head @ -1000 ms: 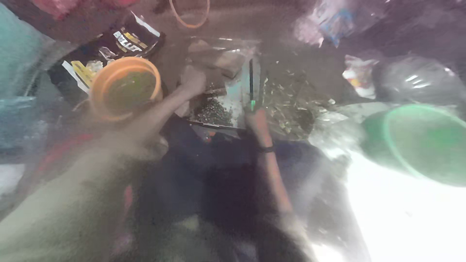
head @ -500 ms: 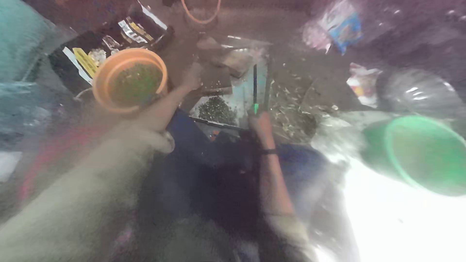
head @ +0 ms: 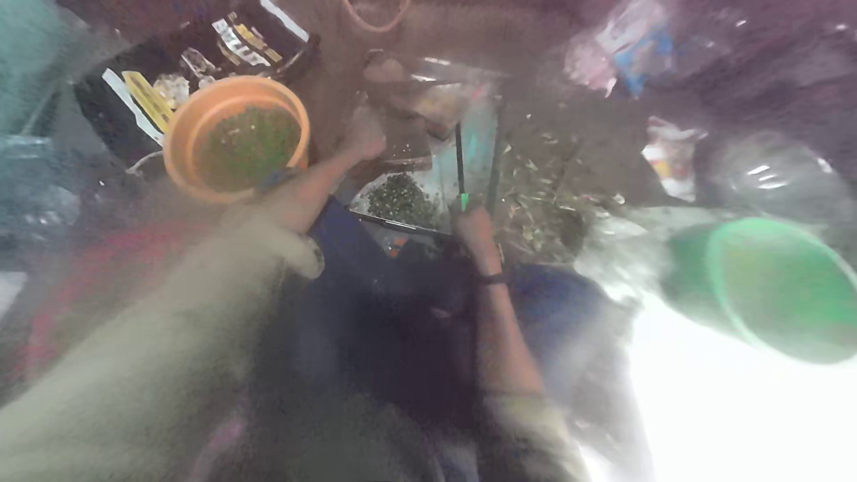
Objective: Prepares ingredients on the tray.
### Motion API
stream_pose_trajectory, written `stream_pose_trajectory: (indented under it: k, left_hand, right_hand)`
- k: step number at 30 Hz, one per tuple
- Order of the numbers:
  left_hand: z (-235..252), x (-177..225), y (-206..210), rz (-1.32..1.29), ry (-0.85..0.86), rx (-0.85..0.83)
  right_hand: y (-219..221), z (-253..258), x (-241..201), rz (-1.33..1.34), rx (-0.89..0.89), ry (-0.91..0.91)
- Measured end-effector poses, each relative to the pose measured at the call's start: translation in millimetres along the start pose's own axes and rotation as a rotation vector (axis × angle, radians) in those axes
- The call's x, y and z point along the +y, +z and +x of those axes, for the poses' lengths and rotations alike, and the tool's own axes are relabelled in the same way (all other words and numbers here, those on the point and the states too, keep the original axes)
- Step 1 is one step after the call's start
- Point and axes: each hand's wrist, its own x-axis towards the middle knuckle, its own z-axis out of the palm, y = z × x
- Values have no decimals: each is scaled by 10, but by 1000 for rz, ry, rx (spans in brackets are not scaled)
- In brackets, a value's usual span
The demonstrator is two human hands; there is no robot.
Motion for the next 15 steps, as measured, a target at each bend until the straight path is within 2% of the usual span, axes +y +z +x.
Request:
stream_pose_trajectory:
  k: [10,15]
  left_hand:
    - [-3,77,-39,-170,-6,-54]
    - [19,81,28,-238,-104,-59]
  right_hand:
    - [180,39,-81,-34,-79,15]
    - [241,39,-80,-44,-102,1]
